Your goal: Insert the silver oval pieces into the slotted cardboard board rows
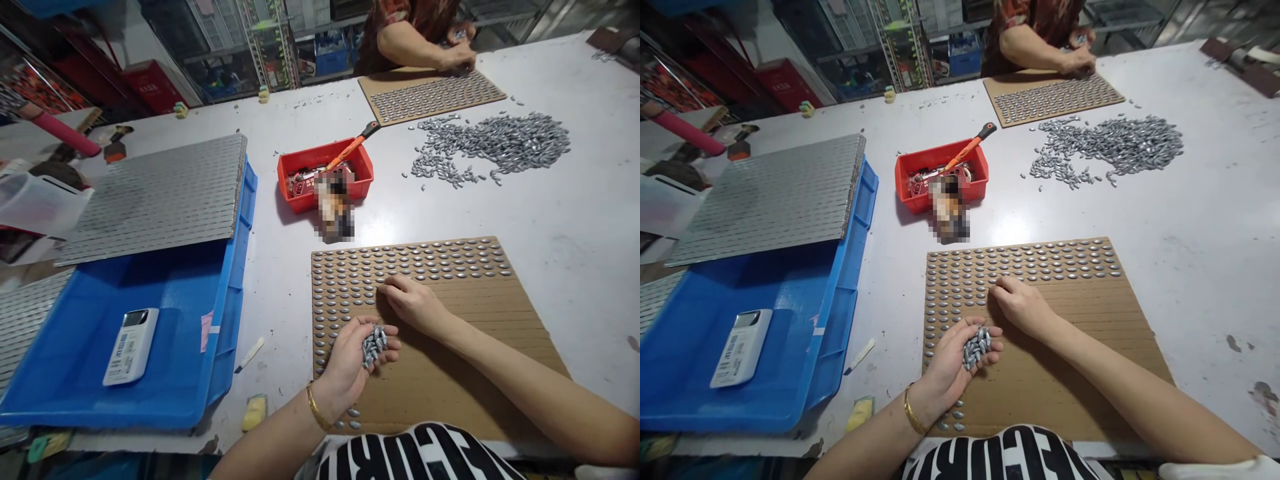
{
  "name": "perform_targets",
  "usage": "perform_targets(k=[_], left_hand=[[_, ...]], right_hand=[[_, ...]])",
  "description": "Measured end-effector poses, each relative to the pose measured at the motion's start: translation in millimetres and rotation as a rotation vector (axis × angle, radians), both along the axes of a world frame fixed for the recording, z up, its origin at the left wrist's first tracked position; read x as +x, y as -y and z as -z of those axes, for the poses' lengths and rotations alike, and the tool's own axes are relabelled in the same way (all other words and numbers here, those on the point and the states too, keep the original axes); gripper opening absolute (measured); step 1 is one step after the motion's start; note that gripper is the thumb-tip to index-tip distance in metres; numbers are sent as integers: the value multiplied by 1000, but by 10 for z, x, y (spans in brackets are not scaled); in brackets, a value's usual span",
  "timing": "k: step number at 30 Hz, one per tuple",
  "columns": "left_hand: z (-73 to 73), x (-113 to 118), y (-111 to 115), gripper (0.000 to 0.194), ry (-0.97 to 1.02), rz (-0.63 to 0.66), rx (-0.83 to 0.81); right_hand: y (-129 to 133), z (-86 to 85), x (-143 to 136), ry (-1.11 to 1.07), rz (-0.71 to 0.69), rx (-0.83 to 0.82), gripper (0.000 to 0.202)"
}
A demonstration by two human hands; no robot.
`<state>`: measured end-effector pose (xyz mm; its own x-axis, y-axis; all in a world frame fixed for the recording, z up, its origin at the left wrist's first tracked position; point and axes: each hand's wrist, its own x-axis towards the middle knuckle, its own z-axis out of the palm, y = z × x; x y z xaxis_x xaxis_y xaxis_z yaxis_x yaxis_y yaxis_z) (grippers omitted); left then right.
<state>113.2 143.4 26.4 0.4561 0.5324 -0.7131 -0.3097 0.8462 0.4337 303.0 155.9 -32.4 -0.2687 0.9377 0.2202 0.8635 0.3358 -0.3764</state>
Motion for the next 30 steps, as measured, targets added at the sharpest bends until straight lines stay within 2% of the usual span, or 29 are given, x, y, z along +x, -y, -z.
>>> perform_targets(k=[3, 7, 11, 14, 18, 22, 30], left_hand=[[3, -4, 0, 16, 4, 7, 15], [23, 11, -3, 26, -30, 6, 68], [16, 58, -20, 31, -64, -15, 50], [4, 101, -23, 28, -61, -17, 60], [7, 149, 6, 20, -89, -42, 72], [16, 179, 49, 22, -137, -25, 87], [-16, 209, 77, 19, -53, -14, 85]], right_hand=[[10, -77, 6, -146, 23, -26, 25], [138, -239, 27, -470, 84, -84, 19], [339, -381, -7, -715, 127, -284, 16], [431, -426, -68, -829, 105, -411, 18], [445, -435, -129, -944, 124, -433, 17], [439, -439, -141, -906, 89, -367, 17], [547, -303, -95, -569, 24, -124, 24]])
